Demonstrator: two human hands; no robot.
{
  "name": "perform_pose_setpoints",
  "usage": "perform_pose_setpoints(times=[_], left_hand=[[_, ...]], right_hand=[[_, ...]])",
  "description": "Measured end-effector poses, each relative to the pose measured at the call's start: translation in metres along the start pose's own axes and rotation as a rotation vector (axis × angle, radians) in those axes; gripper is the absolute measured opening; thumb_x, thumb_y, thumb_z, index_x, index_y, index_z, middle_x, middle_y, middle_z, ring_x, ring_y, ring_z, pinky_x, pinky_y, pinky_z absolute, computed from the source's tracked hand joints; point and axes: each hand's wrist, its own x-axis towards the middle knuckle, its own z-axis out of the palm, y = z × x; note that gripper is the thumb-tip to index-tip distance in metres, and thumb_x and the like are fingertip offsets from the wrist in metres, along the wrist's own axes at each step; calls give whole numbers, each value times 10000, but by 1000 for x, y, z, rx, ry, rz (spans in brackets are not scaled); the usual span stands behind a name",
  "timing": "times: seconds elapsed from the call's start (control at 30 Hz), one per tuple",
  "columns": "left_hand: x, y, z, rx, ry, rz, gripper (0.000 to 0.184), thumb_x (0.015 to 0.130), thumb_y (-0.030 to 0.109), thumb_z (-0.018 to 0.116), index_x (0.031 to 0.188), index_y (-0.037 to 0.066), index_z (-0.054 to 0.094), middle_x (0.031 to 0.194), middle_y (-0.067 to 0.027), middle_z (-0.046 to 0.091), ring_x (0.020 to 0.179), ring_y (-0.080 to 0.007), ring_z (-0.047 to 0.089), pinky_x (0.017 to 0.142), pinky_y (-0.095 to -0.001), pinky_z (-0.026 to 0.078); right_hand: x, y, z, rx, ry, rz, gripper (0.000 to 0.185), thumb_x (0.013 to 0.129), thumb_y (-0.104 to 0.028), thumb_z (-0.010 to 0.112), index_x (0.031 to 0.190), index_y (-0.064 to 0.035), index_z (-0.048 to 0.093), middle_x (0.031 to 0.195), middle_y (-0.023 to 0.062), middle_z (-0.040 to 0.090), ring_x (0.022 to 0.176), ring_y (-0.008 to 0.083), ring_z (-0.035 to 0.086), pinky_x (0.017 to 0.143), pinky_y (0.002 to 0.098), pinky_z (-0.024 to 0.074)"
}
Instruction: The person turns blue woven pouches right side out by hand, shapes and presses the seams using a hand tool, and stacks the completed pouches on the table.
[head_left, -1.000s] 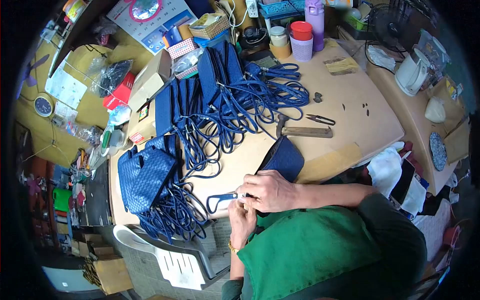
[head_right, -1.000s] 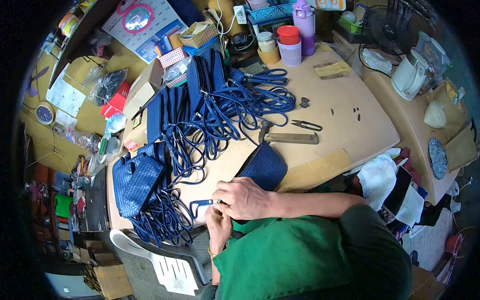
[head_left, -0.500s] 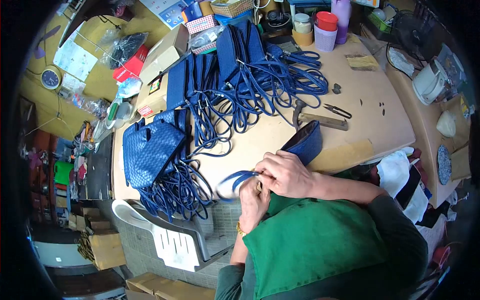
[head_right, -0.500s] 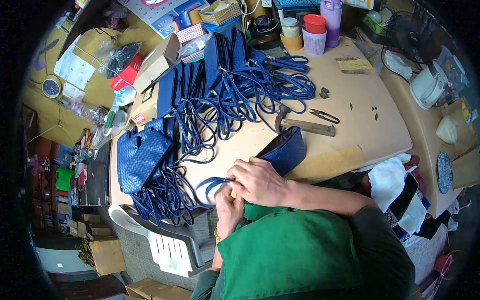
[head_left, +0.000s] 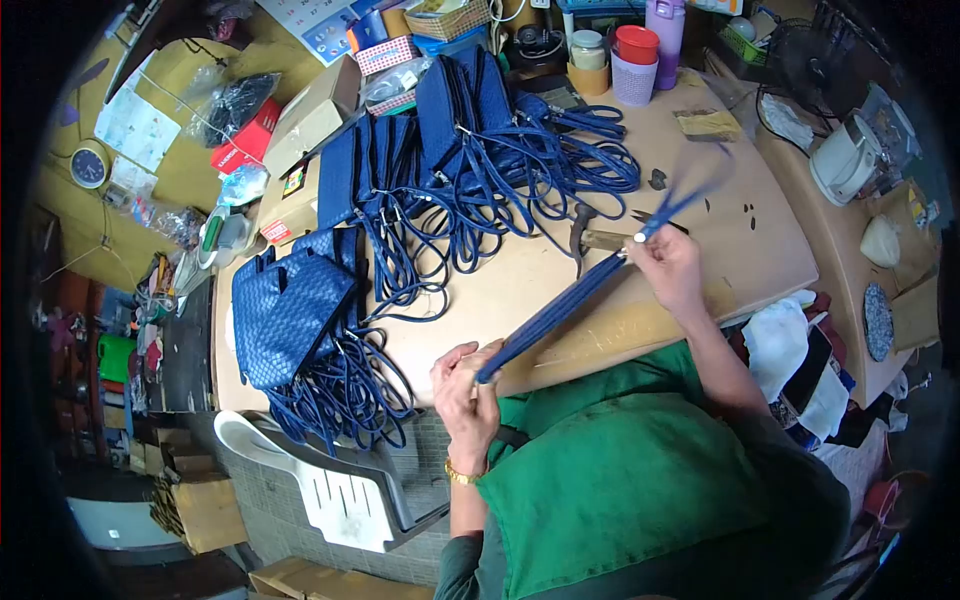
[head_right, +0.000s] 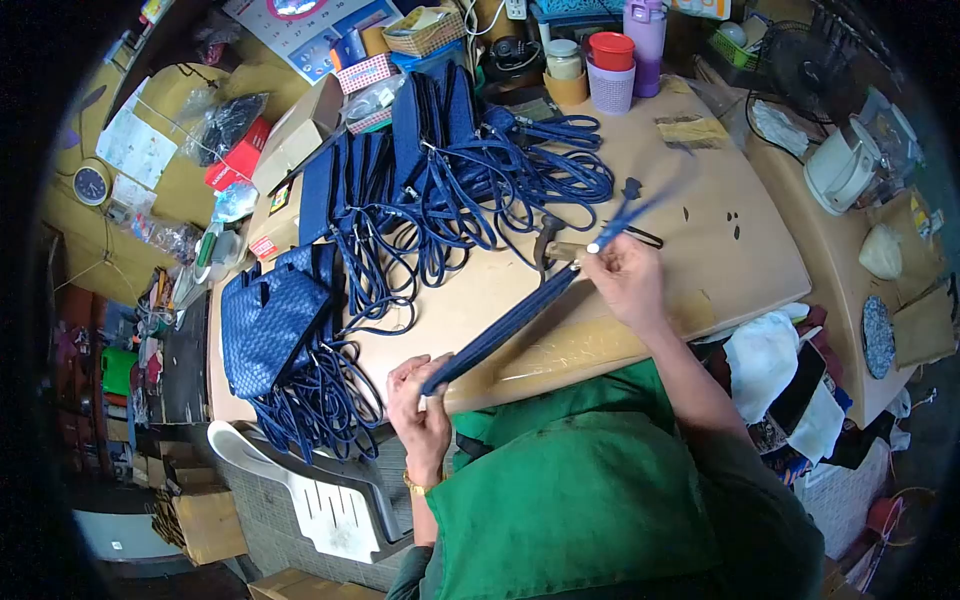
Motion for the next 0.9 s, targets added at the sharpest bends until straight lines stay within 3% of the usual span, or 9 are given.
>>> perform_pose_setpoints(times=[0.1,0.2,0.37,0.43,0.5,0.57,0.63,0.83,0.9], left_hand=[[2,-8,10,115,-63,151,203,799,-4,608,973,55,695,1018,-63,717,975,-277,627,953,-371,413],[-5,-34,18,237,-214,246,421,731,-87,574,1065,130,712,1170,-48,670,1138,-290,567,974,-381,429],[-24,-62,3,237,-316,27,371,683,-125,546,931,84,726,1218,-94,639,1191,-328,538,1022,-412,414],[-15,-41,2,323,-307,64,300,679,-96,564,875,76,710,1198,-90,645,1160,-319,557,978,-420,432],[-7,-26,29,109,-326,132,268,676,-65,589,879,76,690,1167,-82,655,1150,-310,560,956,-424,428],[6,0,63,117,-478,253,352,765,64,641,1113,110,652,1250,-84,607,1225,-312,509,1063,-468,305],[13,17,91,301,-601,249,577,828,289,659,1370,194,487,1474,-90,384,1383,-320,303,1118,-556,169],[-3,-1,93,482,-803,217,635,848,398,634,1429,257,419,1513,-72,330,1388,-354,285,1112,-599,160],[-9,-3,88,491,-790,196,629,851,414,623,1427,260,421,1520,-73,317,1387,-353,288,1106,-605,169]], right_hand=[[-6,18,-21,217,112,-196,34,881,-28,636,869,-24,604,716,-14,586,571,33,482,497,199,386],[-37,31,-46,302,-34,67,128,922,-111,610,904,15,625,666,-4,573,523,60,512,479,218,402],[-68,-4,-123,-300,-1059,552,220,926,-162,576,909,39,664,677,76,663,443,80,539,465,233,439],[-67,-5,-143,116,-1187,531,216,923,-163,586,866,33,657,726,77,673,538,84,590,497,229,452],[-54,-22,-122,265,-872,275,198,917,-167,606,906,29,636,750,64,656,591,105,596,529,236,462],[-14,10,-85,-318,-557,115,229,894,-203,640,951,15,601,847,91,638,721,176,613,645,289,490],[22,10,-39,-720,-140,-477,224,829,-148,686,992,-17,607,948,118,615,912,252,588,797,378,471],[56,52,3,-978,-387,-458,395,855,-247,647,1168,-39,527,1028,186,599,998,364,561,838,432,459],[55,36,-4,-737,-233,-173,368,914,-301,575,1151,-30,496,922,239,613,889,378,611,762,488,472]])
